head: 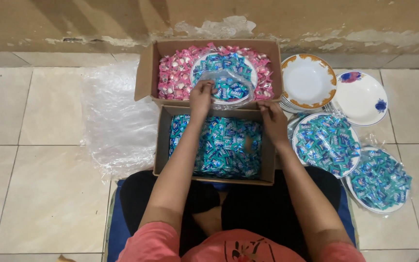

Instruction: Packing and arranging wrapped candies into boxes and onto plates.

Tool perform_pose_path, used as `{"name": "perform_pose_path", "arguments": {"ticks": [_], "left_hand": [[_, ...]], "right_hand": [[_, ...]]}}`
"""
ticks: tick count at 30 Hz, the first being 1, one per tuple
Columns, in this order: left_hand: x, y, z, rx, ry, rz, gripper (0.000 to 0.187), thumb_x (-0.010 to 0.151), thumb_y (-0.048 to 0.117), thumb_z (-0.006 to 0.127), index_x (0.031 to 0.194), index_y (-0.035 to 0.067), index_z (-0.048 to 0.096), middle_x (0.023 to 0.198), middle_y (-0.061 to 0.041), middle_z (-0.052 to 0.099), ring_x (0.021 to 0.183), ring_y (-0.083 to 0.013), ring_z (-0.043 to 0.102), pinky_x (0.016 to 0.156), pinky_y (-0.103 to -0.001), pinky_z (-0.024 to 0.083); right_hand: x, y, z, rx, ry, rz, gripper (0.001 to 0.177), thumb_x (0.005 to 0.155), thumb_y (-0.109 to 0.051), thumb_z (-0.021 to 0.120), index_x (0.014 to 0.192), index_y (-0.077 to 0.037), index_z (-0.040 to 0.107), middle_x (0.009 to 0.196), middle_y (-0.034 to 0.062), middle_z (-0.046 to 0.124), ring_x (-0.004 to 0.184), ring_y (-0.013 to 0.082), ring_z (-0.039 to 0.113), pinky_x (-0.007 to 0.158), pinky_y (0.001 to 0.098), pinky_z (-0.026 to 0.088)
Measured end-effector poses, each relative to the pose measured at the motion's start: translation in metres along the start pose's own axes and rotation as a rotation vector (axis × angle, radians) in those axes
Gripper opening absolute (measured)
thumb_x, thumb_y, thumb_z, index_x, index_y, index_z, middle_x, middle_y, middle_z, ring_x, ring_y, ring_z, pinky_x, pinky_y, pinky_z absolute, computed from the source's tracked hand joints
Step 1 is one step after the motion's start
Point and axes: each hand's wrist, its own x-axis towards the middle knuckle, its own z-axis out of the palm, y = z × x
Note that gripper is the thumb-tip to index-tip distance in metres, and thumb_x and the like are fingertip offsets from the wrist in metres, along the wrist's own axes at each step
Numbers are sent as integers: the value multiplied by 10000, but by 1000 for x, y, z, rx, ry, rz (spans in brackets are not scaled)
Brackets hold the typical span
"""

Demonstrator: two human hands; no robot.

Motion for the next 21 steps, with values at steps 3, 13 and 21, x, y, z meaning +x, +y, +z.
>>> {"name": "perform_pose_path", "arguments": {"ticks": [3, 13, 21], "left_hand": [[-16, 0, -30, 272, 260, 374, 299, 919, 65, 550, 1198, 112, 650, 1085, -160, 611, 1024, -412, 650, 906, -483, 534], [19, -43, -61, 456, 3, 156, 228, 899, 224, 665, 1113, 150, 692, 949, -103, 721, 1011, -345, 709, 908, -452, 544], [5, -45, -80, 500, -13, 128, 178, 780, 301, 792, 932, 222, 746, 765, -7, 673, 831, -246, 724, 757, -375, 556]], "right_hand": [[32, 18, 19, -8, 78, -100, 245, 1016, -138, 602, 1221, -171, 731, 1094, 111, 698, 1117, 358, 660, 1037, 474, 475], [85, 61, 41, 159, -190, 358, 318, 899, -281, 754, 1166, -108, 751, 628, 15, 647, 447, 125, 624, 538, 268, 476], [69, 89, 37, -91, -111, 188, 132, 822, -225, 767, 931, -177, 709, 707, 36, 674, 705, 253, 705, 695, 365, 523]]}}
